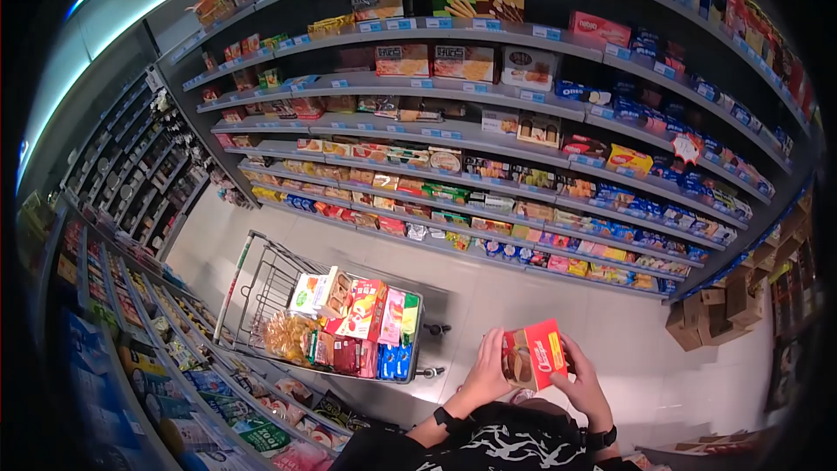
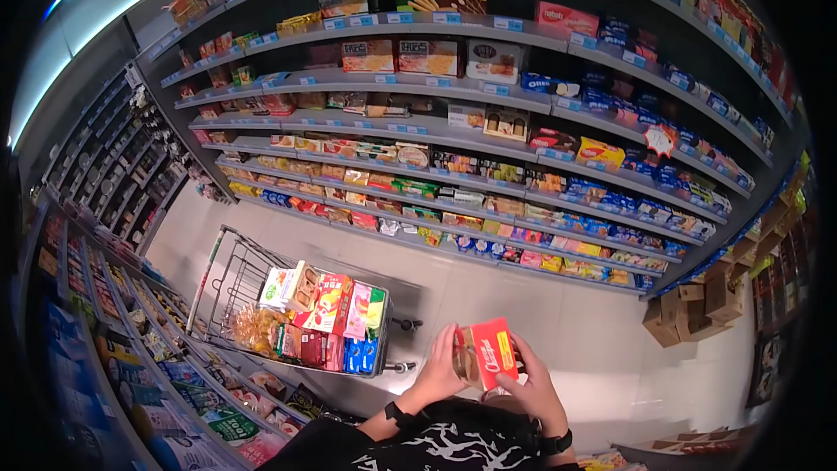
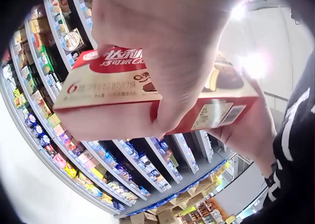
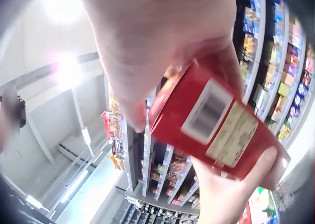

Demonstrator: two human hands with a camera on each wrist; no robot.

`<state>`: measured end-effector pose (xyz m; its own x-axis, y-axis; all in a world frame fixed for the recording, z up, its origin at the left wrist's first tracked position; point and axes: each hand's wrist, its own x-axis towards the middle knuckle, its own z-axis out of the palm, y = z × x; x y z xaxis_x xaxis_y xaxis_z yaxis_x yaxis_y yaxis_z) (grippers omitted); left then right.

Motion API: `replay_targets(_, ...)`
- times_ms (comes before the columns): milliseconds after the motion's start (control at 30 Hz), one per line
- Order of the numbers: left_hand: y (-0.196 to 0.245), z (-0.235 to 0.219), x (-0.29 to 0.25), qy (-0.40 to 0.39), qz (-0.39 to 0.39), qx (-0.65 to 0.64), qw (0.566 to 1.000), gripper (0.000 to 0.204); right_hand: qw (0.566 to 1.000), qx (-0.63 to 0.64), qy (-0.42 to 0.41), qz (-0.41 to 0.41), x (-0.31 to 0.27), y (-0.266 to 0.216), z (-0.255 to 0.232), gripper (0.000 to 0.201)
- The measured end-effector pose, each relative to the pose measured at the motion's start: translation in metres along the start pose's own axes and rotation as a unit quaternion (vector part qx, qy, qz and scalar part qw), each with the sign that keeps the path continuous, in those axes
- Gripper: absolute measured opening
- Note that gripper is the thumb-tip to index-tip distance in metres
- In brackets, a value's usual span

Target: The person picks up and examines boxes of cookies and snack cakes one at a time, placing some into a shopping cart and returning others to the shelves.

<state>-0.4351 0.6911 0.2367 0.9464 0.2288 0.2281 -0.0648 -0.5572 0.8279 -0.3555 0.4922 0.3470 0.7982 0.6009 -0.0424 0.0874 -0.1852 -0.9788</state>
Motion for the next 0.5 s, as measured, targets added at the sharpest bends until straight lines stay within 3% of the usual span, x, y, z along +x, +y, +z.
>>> replay_targets(33, 0.008, -0.006, 0.002, -0.001, -0.010, -0.062, 0.998, 0.126, 0.998, 0.059, -0.011, 0.006, -0.001, 0.009, -0.007, 0.066)
replay_targets(100, 0.021, -0.009, 0.003, -0.020, -0.015, -0.042, 0.999, 0.132, 0.990, 0.137, 0.017, 0.010, -0.002, 0.013, -0.011, 0.056)
replay_targets(167, 0.029, -0.010, 0.005, -0.022, -0.025, -0.175, 0.984, 0.135, 0.990, 0.117, 0.058, 0.046, 0.004, 0.038, -0.013, 0.054)
replay_targets(233, 0.032, -0.001, 0.004, -0.013, -0.015, -0.207, 0.978, 0.130, 0.988, 0.095, 0.089, 0.081, 0.000, 0.054, -0.018, 0.053)
replay_targets(300, 0.037, -0.001, 0.003, -0.045, -0.042, -0.226, 0.972, 0.127, 0.950, 0.256, 0.078, 0.162, -0.002, 0.058, -0.018, 0.051)
replay_targets(333, 0.040, -0.003, 0.006, -0.050, -0.057, -0.233, 0.969, 0.126, 0.930, 0.336, 0.084, 0.124, 0.001, 0.069, -0.014, 0.051)
replay_targets(367, 0.043, -0.006, 0.008, -0.051, -0.072, -0.239, 0.967, 0.125, 0.884, 0.431, 0.070, 0.170, -0.006, 0.078, -0.020, 0.051)
replay_targets(433, 0.052, -0.011, 0.010, -0.060, -0.100, -0.256, 0.960, 0.122, 0.849, 0.502, 0.046, 0.160, -0.005, 0.073, -0.029, 0.051)
replay_targets(500, 0.062, -0.007, 0.020, -0.083, -0.116, -0.282, 0.949, 0.120, 0.862, 0.485, 0.062, 0.132, 0.002, 0.078, -0.038, 0.051)
